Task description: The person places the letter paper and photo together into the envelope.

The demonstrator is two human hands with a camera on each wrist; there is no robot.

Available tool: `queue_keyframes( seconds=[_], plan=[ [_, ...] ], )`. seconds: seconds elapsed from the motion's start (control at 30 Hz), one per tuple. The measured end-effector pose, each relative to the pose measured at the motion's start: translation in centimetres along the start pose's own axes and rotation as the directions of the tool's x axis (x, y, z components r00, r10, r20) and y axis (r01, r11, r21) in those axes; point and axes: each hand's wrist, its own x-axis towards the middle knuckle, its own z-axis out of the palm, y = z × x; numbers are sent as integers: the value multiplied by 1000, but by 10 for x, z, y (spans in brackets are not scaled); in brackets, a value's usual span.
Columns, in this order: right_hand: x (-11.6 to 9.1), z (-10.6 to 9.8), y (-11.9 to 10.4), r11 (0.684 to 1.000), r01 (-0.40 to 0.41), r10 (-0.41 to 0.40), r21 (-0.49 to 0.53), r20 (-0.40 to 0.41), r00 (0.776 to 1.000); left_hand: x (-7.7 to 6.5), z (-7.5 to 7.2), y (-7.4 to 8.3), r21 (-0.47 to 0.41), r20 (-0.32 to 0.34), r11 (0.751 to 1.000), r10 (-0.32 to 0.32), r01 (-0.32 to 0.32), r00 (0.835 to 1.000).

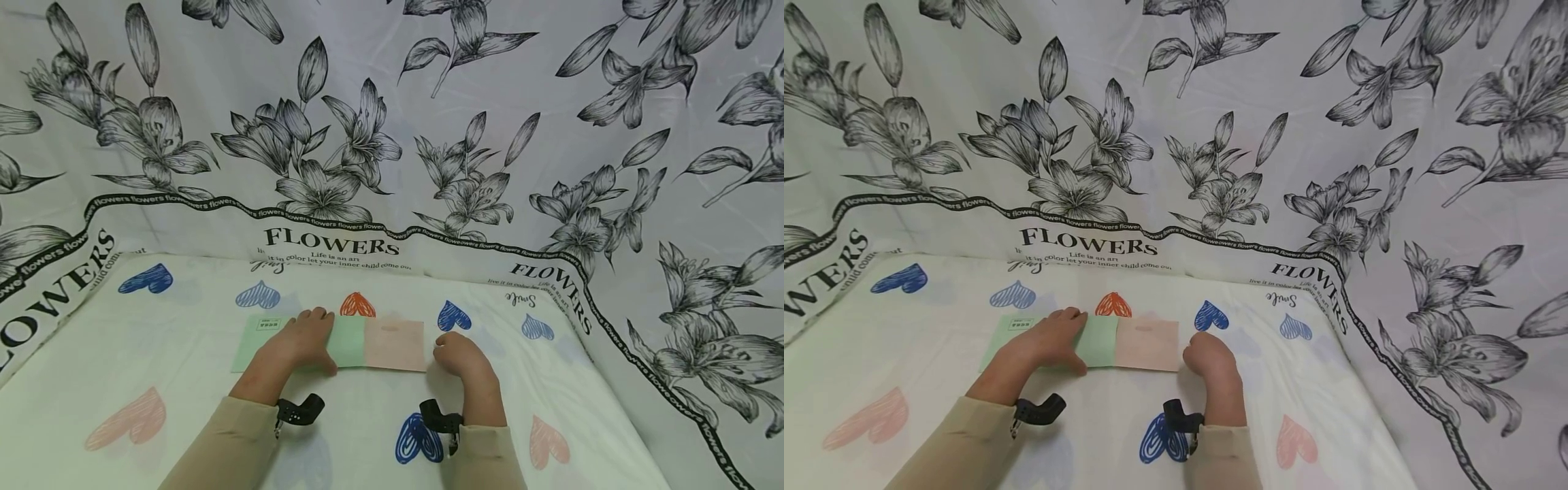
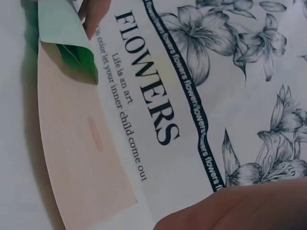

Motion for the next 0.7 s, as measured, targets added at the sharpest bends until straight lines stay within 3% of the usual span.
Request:
queue_keyframes(
  seconds=[0.2,0.27,0.43,0.6,0.7],
  plan=[
    [2,10,-13,996,53,-58,73,76,995,2,1,0,8,-6,1000,3,-3,1000],
    [1,12,-19,996,72,-76,54,79,994,3,2,0,3,-2,1000,0,0,1000],
    [-2,7,-16,998,54,-53,-12,45,998,3,1,1,-5,5,1000,-9,9,1000],
    [-2,5,-10,1000,9,-10,25,46,999,1,1,1,3,3,1000,-8,8,1000],
    [-1,8,-13,999,29,-32,41,59,998,1,1,1,7,-1,1000,-1,1,1000]
  ],
)
